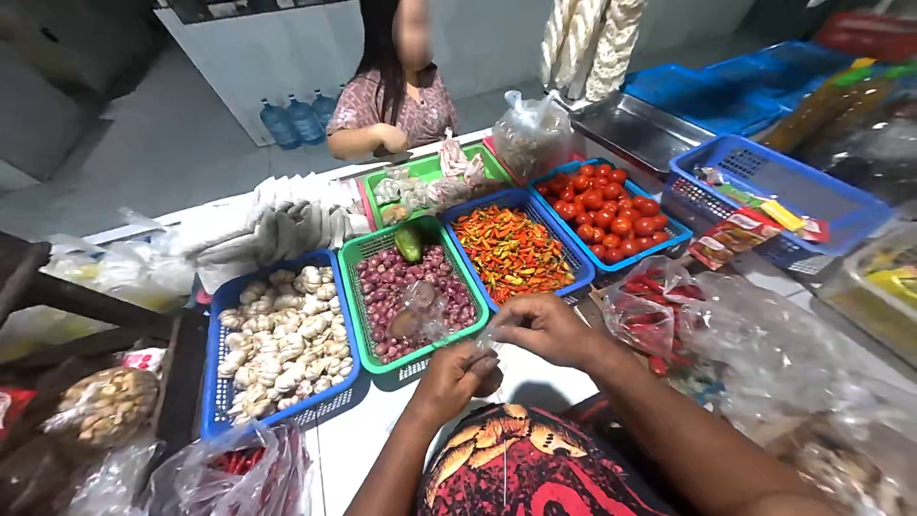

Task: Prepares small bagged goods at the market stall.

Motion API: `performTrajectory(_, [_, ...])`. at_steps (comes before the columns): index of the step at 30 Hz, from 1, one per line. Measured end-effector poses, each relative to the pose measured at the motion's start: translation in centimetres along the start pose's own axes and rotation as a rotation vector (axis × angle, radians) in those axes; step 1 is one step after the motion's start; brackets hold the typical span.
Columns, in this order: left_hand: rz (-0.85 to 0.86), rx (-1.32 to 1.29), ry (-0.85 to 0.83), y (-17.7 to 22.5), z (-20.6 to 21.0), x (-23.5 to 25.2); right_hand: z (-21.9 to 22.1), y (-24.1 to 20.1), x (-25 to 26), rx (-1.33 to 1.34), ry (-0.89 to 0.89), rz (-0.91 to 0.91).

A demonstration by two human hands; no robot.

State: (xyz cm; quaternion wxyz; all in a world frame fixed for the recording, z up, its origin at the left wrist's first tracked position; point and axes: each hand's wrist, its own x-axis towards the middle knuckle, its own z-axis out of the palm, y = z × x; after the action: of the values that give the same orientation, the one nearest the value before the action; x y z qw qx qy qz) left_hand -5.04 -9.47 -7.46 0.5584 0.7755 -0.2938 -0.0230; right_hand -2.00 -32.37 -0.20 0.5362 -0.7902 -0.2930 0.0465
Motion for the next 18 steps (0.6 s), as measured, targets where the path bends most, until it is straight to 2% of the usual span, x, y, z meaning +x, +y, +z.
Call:
performTrajectory(5, [0.171,0.160,0.331,3.1,-1.5,1.8,0.1,-1.6,1.1,-0.103,0.033,-0.010])
performTrajectory(8, [0.199,0.169,0.331,4.6,-2.9,3.1,-0.9,-2.1,2.1,-0.137,0.079,-0.068])
performTrajectory(11, [0.154,0.169,0.309,5.6,-4.1,4.1,-1.6,-2.3,3.1,-0.195,0.080,-0.136])
performTrajectory(15, [0.118,0.131,0.335,7.6,-5.4,5.3,-0.9,-2.7,4.9,-0.182,0.024,-0.104])
performTrajectory(18, [0.127,0.099,0.383,9.1,-6.4,5.4,0.6,-3.1,6.4,-0.171,-0.086,-0.066])
